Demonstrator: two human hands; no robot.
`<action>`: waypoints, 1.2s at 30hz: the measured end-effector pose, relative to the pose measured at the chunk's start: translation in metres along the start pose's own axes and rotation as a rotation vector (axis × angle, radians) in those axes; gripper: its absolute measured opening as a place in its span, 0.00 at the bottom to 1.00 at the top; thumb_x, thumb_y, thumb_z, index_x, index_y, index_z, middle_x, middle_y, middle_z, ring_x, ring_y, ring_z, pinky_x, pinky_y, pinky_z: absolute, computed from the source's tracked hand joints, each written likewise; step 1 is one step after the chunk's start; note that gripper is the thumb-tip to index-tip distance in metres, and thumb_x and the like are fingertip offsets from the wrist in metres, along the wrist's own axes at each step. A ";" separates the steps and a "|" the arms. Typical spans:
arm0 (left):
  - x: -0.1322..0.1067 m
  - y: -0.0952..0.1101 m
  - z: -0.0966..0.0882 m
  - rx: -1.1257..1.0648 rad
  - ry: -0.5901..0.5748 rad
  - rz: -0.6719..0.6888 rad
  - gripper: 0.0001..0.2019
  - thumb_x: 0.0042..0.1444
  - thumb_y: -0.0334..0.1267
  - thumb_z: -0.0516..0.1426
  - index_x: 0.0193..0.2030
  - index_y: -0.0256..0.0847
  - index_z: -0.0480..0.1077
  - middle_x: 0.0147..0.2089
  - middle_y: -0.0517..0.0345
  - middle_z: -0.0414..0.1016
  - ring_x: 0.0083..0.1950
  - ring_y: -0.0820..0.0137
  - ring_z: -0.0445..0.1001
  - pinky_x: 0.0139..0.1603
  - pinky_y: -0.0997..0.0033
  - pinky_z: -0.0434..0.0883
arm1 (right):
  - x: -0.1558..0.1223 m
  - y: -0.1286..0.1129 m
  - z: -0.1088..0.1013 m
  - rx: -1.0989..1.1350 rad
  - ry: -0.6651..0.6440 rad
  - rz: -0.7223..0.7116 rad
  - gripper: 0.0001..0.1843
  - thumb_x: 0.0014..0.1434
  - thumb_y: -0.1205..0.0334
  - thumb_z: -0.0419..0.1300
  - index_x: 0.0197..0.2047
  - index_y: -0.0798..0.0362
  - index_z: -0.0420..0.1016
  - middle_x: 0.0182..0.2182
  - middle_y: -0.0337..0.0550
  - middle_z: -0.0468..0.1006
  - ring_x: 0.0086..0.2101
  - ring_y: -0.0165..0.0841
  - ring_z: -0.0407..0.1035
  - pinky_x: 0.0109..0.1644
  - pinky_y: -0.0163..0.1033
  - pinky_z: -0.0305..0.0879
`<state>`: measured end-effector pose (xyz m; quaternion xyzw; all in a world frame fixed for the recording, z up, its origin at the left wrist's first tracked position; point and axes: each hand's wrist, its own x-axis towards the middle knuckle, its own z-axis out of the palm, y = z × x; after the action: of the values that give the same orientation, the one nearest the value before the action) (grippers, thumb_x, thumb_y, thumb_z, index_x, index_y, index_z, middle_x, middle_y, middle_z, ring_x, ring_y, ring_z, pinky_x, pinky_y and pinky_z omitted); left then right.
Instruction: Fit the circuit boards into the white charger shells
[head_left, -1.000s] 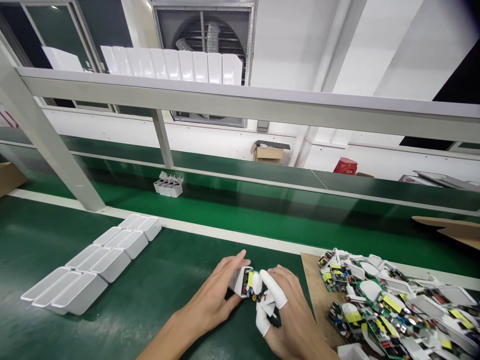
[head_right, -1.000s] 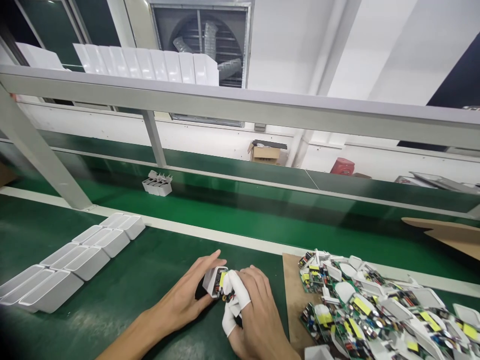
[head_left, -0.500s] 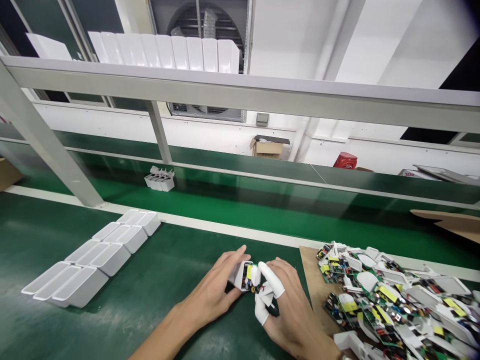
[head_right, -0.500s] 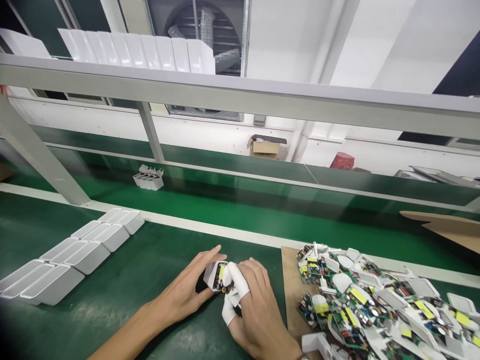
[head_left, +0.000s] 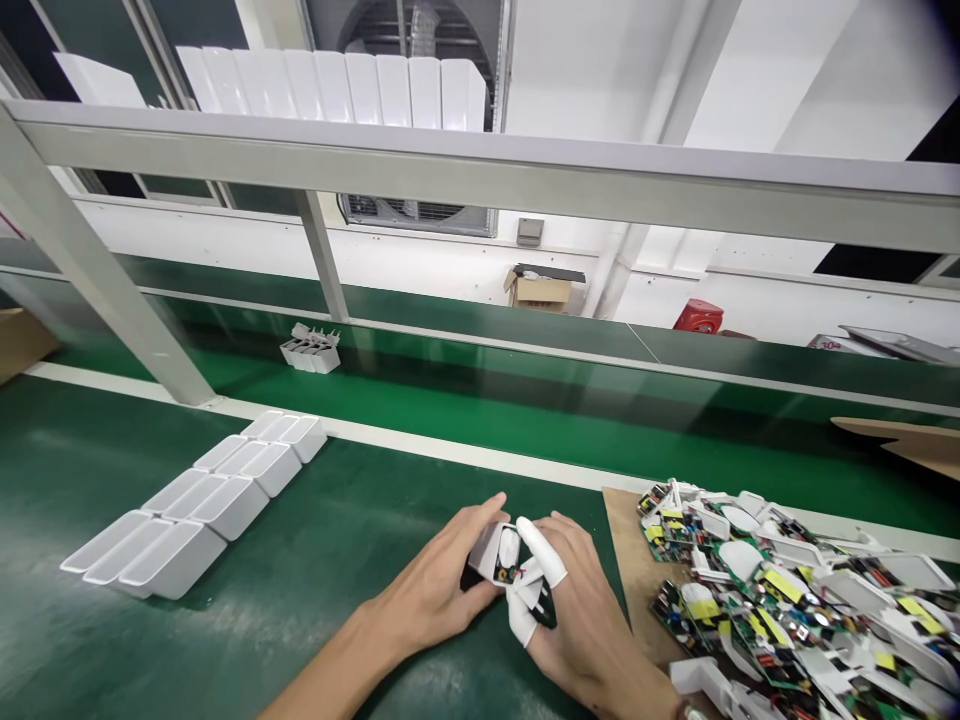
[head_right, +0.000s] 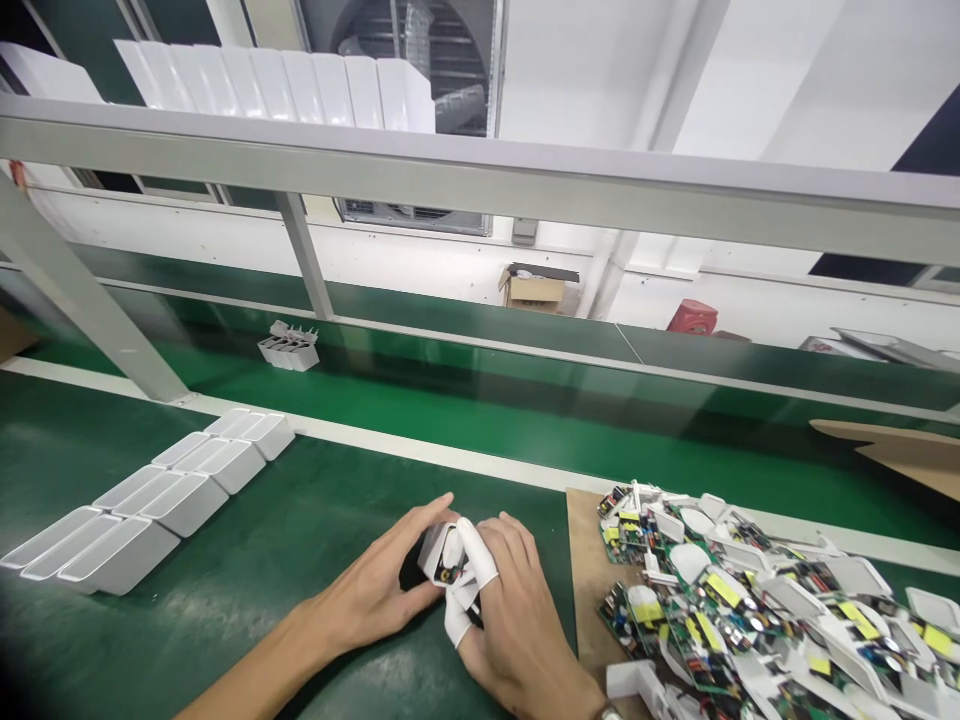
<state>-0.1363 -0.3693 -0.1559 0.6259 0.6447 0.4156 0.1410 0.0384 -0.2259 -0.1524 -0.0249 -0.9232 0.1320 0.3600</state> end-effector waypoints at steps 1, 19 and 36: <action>-0.001 0.002 0.000 -0.013 -0.016 -0.002 0.45 0.66 0.30 0.61 0.81 0.56 0.40 0.70 0.48 0.68 0.68 0.55 0.71 0.69 0.50 0.72 | -0.001 0.000 0.001 0.011 0.001 0.011 0.32 0.62 0.73 0.56 0.69 0.58 0.60 0.52 0.55 0.77 0.53 0.49 0.72 0.63 0.67 0.73; 0.007 0.003 0.001 -0.371 0.134 -0.189 0.17 0.73 0.43 0.57 0.65 0.47 0.67 0.58 0.51 0.78 0.56 0.61 0.80 0.62 0.54 0.78 | -0.007 0.007 0.028 0.225 0.011 0.008 0.23 0.73 0.71 0.54 0.67 0.50 0.70 0.55 0.53 0.80 0.51 0.39 0.81 0.54 0.40 0.81; 0.008 -0.002 0.009 -0.292 0.240 -0.283 0.13 0.76 0.48 0.52 0.61 0.47 0.64 0.49 0.56 0.78 0.46 0.66 0.80 0.50 0.63 0.78 | -0.014 0.010 0.025 0.181 -0.024 0.054 0.24 0.71 0.73 0.52 0.67 0.52 0.69 0.59 0.57 0.78 0.54 0.42 0.80 0.55 0.44 0.81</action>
<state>-0.1325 -0.3580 -0.1599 0.4484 0.6711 0.5521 0.2091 0.0320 -0.2239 -0.1819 -0.0154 -0.9107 0.2247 0.3462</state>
